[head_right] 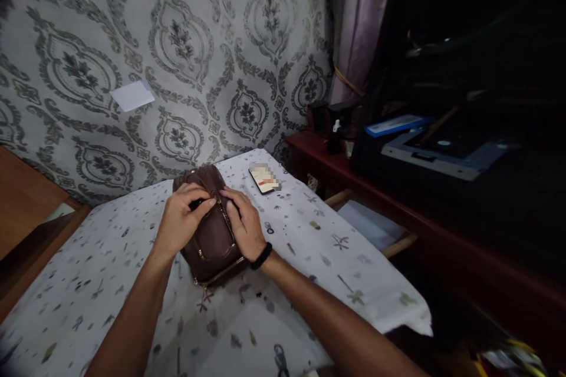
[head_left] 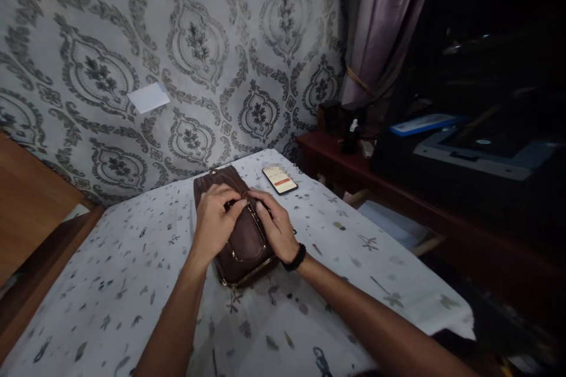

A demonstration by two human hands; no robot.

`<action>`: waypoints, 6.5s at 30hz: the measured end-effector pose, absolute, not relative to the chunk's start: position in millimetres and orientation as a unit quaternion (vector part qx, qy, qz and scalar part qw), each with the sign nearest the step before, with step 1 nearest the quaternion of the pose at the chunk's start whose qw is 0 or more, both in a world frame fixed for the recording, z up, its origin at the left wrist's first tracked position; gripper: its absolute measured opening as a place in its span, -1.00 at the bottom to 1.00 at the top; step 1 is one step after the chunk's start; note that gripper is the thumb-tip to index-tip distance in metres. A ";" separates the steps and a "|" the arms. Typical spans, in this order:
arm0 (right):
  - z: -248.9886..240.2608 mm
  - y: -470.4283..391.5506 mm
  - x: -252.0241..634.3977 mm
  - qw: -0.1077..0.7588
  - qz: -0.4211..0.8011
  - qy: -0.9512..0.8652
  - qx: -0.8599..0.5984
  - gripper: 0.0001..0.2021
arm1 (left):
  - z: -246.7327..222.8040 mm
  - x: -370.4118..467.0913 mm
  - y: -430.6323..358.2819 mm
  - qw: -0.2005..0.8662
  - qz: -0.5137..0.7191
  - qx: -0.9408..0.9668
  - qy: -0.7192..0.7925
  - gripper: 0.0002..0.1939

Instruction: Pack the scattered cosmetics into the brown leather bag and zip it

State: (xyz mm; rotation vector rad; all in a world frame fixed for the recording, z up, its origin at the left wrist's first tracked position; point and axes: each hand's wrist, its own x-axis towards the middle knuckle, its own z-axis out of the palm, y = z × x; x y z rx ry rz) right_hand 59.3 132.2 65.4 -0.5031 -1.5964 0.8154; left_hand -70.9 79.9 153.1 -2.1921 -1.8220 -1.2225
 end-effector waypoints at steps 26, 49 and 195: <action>83.5 94.8 56.7 0.560 0.060 -0.816 -0.129 -0.68 | 139.0 -118.5 54.3 -0.065 -0.608 -0.516 -0.600 -0.84; 73.3 89.3 51.6 0.544 0.012 -0.831 -0.119 -0.66 | 130.3 -121.2 64.7 -0.036 -0.528 -0.564 -0.634 -0.82; 67.4 88.9 52.2 0.585 -0.003 -0.801 -0.127 -0.85 | 113.0 -73.7 14.2 0.257 -0.415 -0.686 -0.539 -0.90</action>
